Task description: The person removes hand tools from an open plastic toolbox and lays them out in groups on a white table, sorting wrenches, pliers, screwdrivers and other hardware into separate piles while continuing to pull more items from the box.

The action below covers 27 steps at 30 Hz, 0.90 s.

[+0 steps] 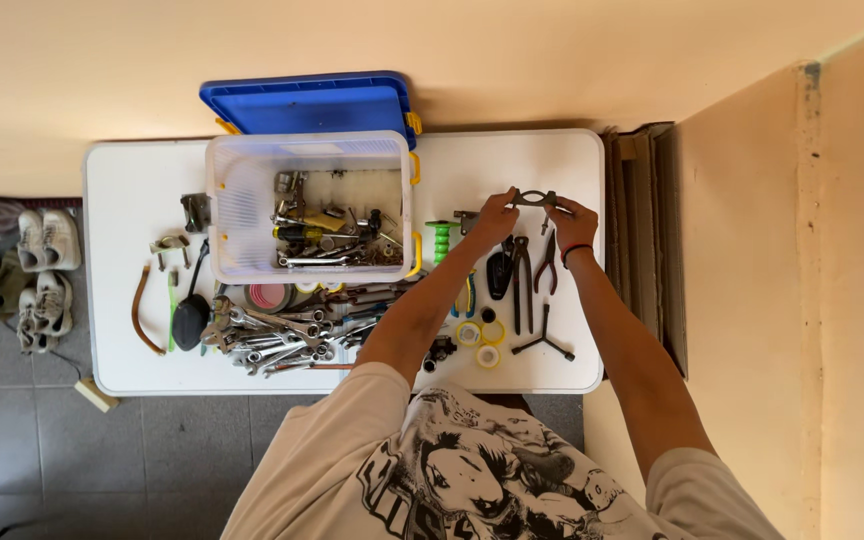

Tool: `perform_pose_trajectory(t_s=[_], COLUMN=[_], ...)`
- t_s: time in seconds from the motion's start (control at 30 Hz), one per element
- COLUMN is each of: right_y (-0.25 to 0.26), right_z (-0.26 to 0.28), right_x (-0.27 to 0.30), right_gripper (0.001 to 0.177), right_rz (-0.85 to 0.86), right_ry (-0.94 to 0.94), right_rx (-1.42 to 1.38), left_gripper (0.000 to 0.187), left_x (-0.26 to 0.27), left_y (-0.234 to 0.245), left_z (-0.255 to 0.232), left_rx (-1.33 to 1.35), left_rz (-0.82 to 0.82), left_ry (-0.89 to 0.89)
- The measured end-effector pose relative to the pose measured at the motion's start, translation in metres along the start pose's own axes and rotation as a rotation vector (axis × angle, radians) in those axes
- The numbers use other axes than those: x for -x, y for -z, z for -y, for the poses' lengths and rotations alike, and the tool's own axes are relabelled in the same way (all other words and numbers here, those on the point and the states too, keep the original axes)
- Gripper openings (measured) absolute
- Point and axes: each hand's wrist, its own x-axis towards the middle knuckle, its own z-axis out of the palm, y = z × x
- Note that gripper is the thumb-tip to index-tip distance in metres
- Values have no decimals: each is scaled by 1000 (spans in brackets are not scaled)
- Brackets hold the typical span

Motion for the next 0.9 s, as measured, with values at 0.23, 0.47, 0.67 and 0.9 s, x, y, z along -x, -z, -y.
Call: perform_pose_trajectory(t_s=[0.23, 0.47, 0.67, 0.9], right_y=[-2, 0, -2, -46], right_z=[-15, -5, 7, 66], right_x=[-15, -16, 29, 129], right_gripper=[32, 50, 46, 34], right_rz=[100, 189, 164, 187], right_ry=[-109, 27, 146, 210], right_rx=[138, 131, 50, 32], left_gripper=[74, 84, 69, 55], left_x=[-2, 28, 130, 250], left_y=[5, 11, 32, 115], left_z=[15, 10, -26, -66], left_rx=[62, 27, 217, 188], left_rz=[109, 130, 231, 244], left_ry=[122, 145, -108, -158])
